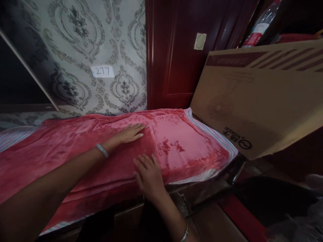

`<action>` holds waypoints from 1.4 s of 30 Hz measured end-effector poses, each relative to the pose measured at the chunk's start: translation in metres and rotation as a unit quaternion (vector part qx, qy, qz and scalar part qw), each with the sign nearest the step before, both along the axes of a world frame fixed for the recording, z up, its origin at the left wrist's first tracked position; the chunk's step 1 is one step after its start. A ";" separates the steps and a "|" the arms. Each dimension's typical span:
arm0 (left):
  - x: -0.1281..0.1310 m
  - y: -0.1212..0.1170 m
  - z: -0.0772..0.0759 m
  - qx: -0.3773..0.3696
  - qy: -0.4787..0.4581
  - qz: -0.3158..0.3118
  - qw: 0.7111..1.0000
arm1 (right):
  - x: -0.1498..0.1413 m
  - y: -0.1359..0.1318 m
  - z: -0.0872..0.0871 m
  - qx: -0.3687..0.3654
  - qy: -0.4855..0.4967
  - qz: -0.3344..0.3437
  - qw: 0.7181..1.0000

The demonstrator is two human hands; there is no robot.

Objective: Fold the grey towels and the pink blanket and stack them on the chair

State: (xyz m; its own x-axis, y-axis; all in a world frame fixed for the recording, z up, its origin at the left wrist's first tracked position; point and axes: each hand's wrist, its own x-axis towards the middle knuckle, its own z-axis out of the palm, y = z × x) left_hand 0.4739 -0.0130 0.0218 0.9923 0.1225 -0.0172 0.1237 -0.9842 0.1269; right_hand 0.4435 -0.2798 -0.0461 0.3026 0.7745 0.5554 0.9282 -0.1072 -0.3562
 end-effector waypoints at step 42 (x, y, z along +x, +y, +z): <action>0.013 0.031 0.005 -0.051 0.008 -0.015 0.999 | 0.031 0.013 -0.027 -0.052 -0.035 -0.093 0.994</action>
State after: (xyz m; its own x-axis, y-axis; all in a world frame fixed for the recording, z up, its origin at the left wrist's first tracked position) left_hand 0.4866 0.0185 0.0268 0.9950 0.0896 -0.0432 0.0971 -0.9694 0.2256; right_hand 0.4749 -0.2671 -0.0736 0.4090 0.7634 0.5000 0.9112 -0.3122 -0.2689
